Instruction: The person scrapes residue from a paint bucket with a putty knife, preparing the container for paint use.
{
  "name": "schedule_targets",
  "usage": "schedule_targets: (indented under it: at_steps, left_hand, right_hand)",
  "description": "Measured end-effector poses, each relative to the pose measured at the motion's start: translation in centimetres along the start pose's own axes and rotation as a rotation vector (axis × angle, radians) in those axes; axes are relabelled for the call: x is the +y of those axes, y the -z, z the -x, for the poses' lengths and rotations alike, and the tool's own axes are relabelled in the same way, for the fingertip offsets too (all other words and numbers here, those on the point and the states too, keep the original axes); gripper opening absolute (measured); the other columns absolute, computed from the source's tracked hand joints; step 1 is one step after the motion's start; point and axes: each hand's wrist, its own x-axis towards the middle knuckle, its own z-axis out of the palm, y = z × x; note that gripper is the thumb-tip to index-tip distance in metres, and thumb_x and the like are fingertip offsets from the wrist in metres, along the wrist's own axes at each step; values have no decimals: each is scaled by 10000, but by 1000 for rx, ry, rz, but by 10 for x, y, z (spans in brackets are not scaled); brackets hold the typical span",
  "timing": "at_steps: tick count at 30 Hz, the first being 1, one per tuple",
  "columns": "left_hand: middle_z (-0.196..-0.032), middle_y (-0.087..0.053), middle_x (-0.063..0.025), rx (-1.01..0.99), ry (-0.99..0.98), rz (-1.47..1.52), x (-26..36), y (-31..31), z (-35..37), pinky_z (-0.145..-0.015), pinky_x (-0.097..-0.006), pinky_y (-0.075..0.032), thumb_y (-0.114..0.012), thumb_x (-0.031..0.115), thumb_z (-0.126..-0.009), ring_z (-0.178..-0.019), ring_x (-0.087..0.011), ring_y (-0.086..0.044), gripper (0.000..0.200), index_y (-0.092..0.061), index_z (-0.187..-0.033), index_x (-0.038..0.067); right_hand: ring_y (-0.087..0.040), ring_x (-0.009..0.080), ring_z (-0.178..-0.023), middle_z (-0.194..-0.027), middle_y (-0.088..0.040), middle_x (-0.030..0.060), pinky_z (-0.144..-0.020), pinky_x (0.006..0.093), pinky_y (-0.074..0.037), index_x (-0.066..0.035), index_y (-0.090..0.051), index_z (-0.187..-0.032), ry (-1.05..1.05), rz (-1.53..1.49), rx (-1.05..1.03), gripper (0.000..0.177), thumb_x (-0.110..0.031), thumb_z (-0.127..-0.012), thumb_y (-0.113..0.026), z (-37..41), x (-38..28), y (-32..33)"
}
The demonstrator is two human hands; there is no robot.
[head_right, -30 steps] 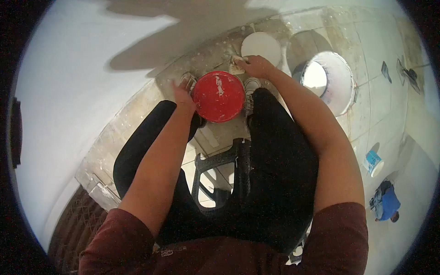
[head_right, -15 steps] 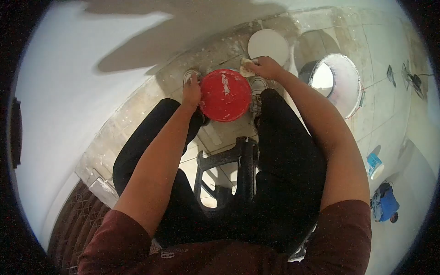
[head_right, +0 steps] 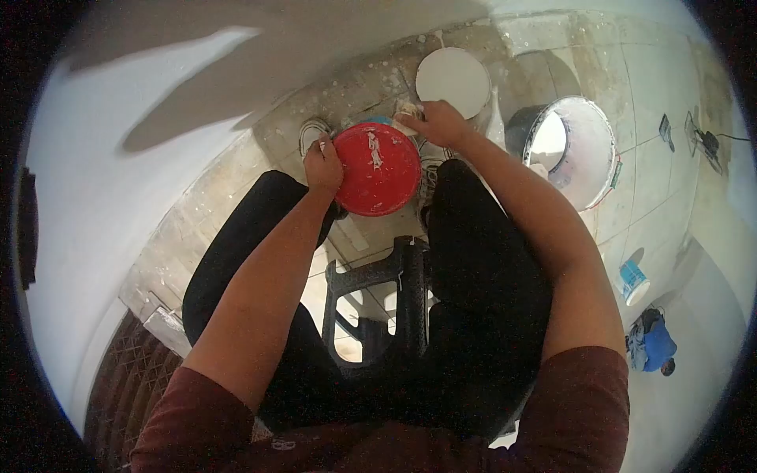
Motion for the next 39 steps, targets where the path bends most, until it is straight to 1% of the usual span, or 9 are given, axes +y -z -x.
schedule_targets:
  at_steps: [7, 8, 20, 22, 24, 27, 29, 35, 39]
  left_hand:
    - [-1015, -611, -307, -55, -22, 15, 3, 3, 2, -854, -513, -437, -349, 298, -990, -947, -486, -569, 481, -615, -985, -102]
    - [-1017, -609, -306, -57, -29, 31, 4, 3, 0, -856, -516, -435, -347, 301, -992, -948, -486, -567, 482, -613, -986, -101]
    - [-1030, -618, -294, -8, -42, 61, 6, 3, 2, -850, -489, -457, -384, 269, -991, -961, -479, -575, 428, -619, -1025, -88]
    - [-1033, -618, -293, -37, -53, 76, 4, 2, 0, -853, -490, -458, -388, 272, -989, -963, -480, -577, 426, -616, -1047, -83]
    - [-1033, -619, -294, -30, -59, 72, -2, 1, 0, -851, -489, -461, -389, 275, -987, -962, -482, -578, 426, -614, -1063, -78]
    - [-1033, -621, -299, -1, -36, 63, -3, 2, 1, -841, -485, -464, -387, 281, -984, -959, -483, -580, 429, -612, -1070, -73]
    - [-1038, -621, -305, -10, 49, 122, 8, 7, 3, -837, -483, -465, -382, 287, -982, -960, -483, -580, 434, -613, -1068, -70]
    - [-960, -623, -323, -36, 48, 79, 8, 6, 3, -826, -495, -462, -391, 328, -963, -916, -486, -590, 470, -617, -1050, -75]
    - [-873, -621, -323, -67, 119, 43, -10, 2, 8, -792, -528, -454, -363, 351, -962, -862, -503, -590, 501, -633, -977, -71]
  right_hand:
    - [-628, 417, -710, -678, -613, 248, -682, 474, -486, 67, -650, -772, 176, 230, -85, 724, -624, -907, -482, -15, -19, 19]
    - [-620, 423, -864, -795, -634, 264, -792, 476, -472, 51, -635, -843, 153, 262, -143, 680, -615, -892, -512, -21, -27, 19]
    - [-650, 412, -840, -894, -666, 257, -838, 463, -487, 35, -647, -909, -8, 82, -151, 624, -499, -998, -335, -5, -44, 29]
    - [-651, 399, -832, -976, -652, 272, -805, 478, -489, 2, -603, -1108, 75, -53, -21, 478, -412, -1001, -389, 11, -5, 39]
    - [-627, 336, -1034, -1190, -626, 198, -945, 457, -446, -64, -502, -1295, -548, -978, 3, 528, -469, -1009, -320, 33, 75, 72]
    - [-508, 305, -1237, -1336, -553, 132, -1049, 481, -352, -99, -461, -1356, -578, -1145, 170, 657, -581, -993, -200, 31, 65, 55]
    - [-353, 291, -1369, -1464, -425, 115, -1086, 522, -293, -87, -405, -1411, -262, -1011, 242, 780, -652, -961, -110, 20, 64, 15]
    - [-285, 294, -1396, -1495, -369, 132, -1144, 501, -169, -58, -377, -1424, -524, -1335, 574, 789, -651, -966, -128, 29, 84, 79]
    - [-263, 275, -1412, -1484, -356, 138, -1139, 508, -175, -81, -354, -1431, -421, -971, 341, 764, -651, -967, -147, 5, 43, 29]
